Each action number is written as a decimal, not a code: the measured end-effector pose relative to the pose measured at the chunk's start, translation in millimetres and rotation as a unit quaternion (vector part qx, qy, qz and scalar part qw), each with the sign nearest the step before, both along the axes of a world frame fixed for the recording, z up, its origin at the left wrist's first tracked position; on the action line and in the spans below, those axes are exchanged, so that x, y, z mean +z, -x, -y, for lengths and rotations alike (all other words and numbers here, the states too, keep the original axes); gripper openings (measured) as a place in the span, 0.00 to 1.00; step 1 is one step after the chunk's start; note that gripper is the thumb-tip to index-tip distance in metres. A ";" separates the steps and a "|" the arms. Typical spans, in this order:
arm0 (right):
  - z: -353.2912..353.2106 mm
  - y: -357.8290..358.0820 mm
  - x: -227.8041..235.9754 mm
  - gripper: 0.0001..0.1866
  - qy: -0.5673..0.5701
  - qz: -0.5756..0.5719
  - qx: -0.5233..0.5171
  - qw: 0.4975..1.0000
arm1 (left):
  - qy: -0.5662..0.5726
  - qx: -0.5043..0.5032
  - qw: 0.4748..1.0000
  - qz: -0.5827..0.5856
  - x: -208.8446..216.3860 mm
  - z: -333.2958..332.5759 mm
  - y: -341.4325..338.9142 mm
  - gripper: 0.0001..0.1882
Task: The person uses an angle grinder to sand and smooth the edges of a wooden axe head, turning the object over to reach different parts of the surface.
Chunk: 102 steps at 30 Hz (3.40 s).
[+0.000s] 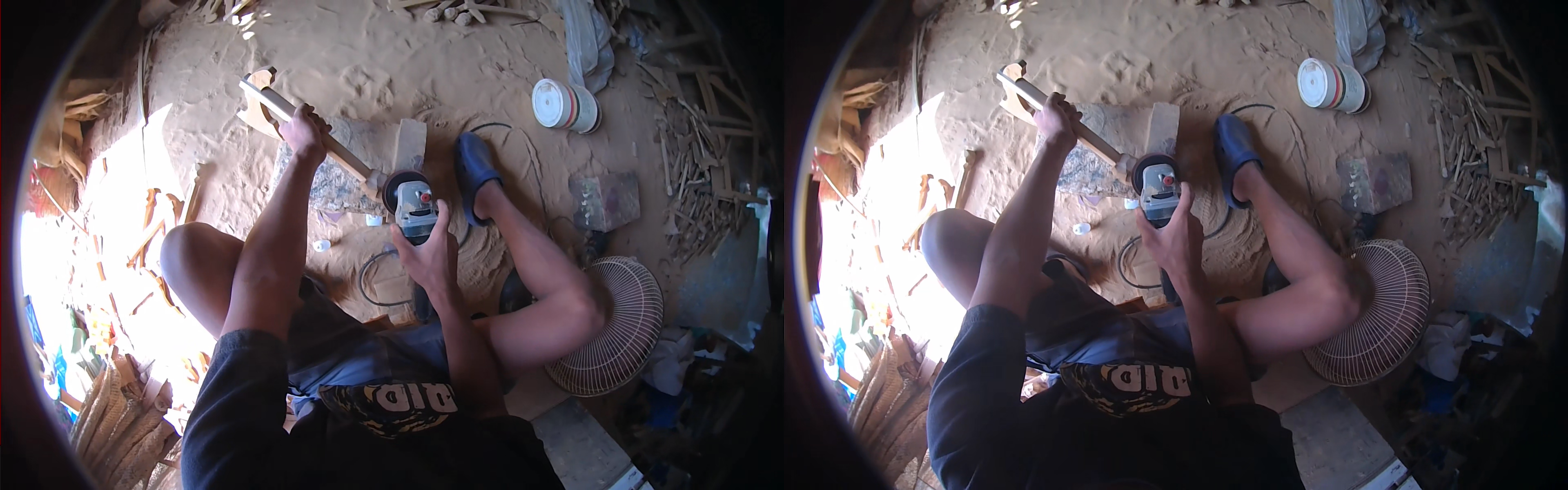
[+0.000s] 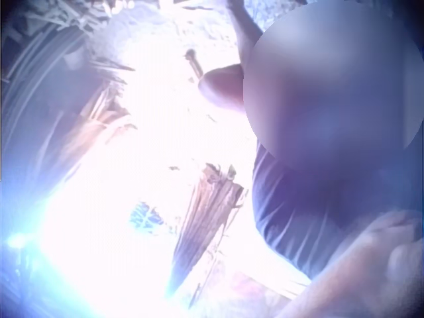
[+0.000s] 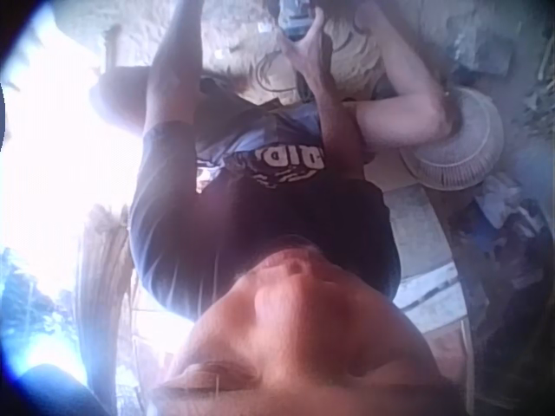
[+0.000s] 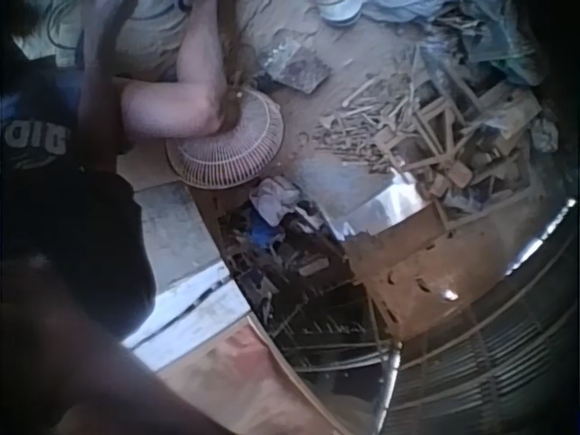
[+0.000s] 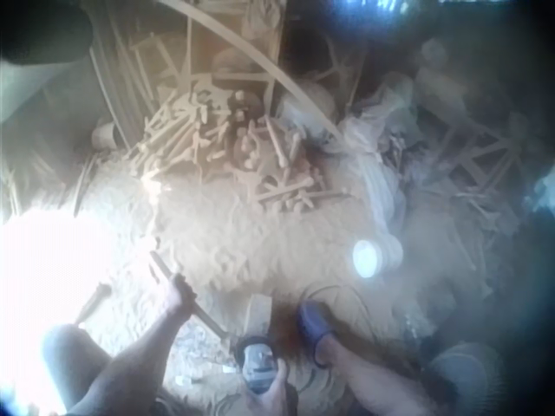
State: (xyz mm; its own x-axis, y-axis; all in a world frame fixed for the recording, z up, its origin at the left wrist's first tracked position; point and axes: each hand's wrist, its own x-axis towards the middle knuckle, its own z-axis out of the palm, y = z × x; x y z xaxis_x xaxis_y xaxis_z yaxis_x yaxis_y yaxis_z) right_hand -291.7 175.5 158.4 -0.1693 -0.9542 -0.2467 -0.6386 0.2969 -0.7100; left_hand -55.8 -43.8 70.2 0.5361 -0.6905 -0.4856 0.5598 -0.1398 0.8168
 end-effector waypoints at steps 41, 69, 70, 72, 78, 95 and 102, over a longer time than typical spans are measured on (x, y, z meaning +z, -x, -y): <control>-17.2 -20.5 87.2 0.46 0.221 0.183 0.029 0.958 | 0.076 -0.098 0.952 -0.279 88.9 -35.7 -1.1 0.15; -10.5 -27.0 86.4 0.47 0.217 0.162 0.023 0.962 | 0.021 -0.082 0.990 -0.116 112.4 -42.3 11.5 0.12; -10.2 -27.5 86.3 0.47 0.217 0.160 0.025 0.963 | 0.025 -0.082 0.990 -0.116 111.4 -42.7 10.1 0.11; -9.5 -26.5 86.8 0.47 0.219 0.150 0.026 0.964 | 0.023 -0.086 0.990 -0.107 113.7 -42.8 11.3 0.11; -10.7 -26.6 88.2 0.48 0.217 0.120 0.019 0.969 | 0.014 -0.089 0.992 -0.091 112.7 -41.8 14.1 0.13; -11.1 -21.8 94.3 0.43 0.231 0.265 -0.013 0.936 | 0.112 -0.133 0.931 -0.322 122.4 -33.0 -9.4 0.20; -13.1 -26.3 99.9 0.41 0.252 0.222 0.016 0.942 | 0.094 -0.121 0.945 -0.289 127.5 -33.0 -13.3 0.24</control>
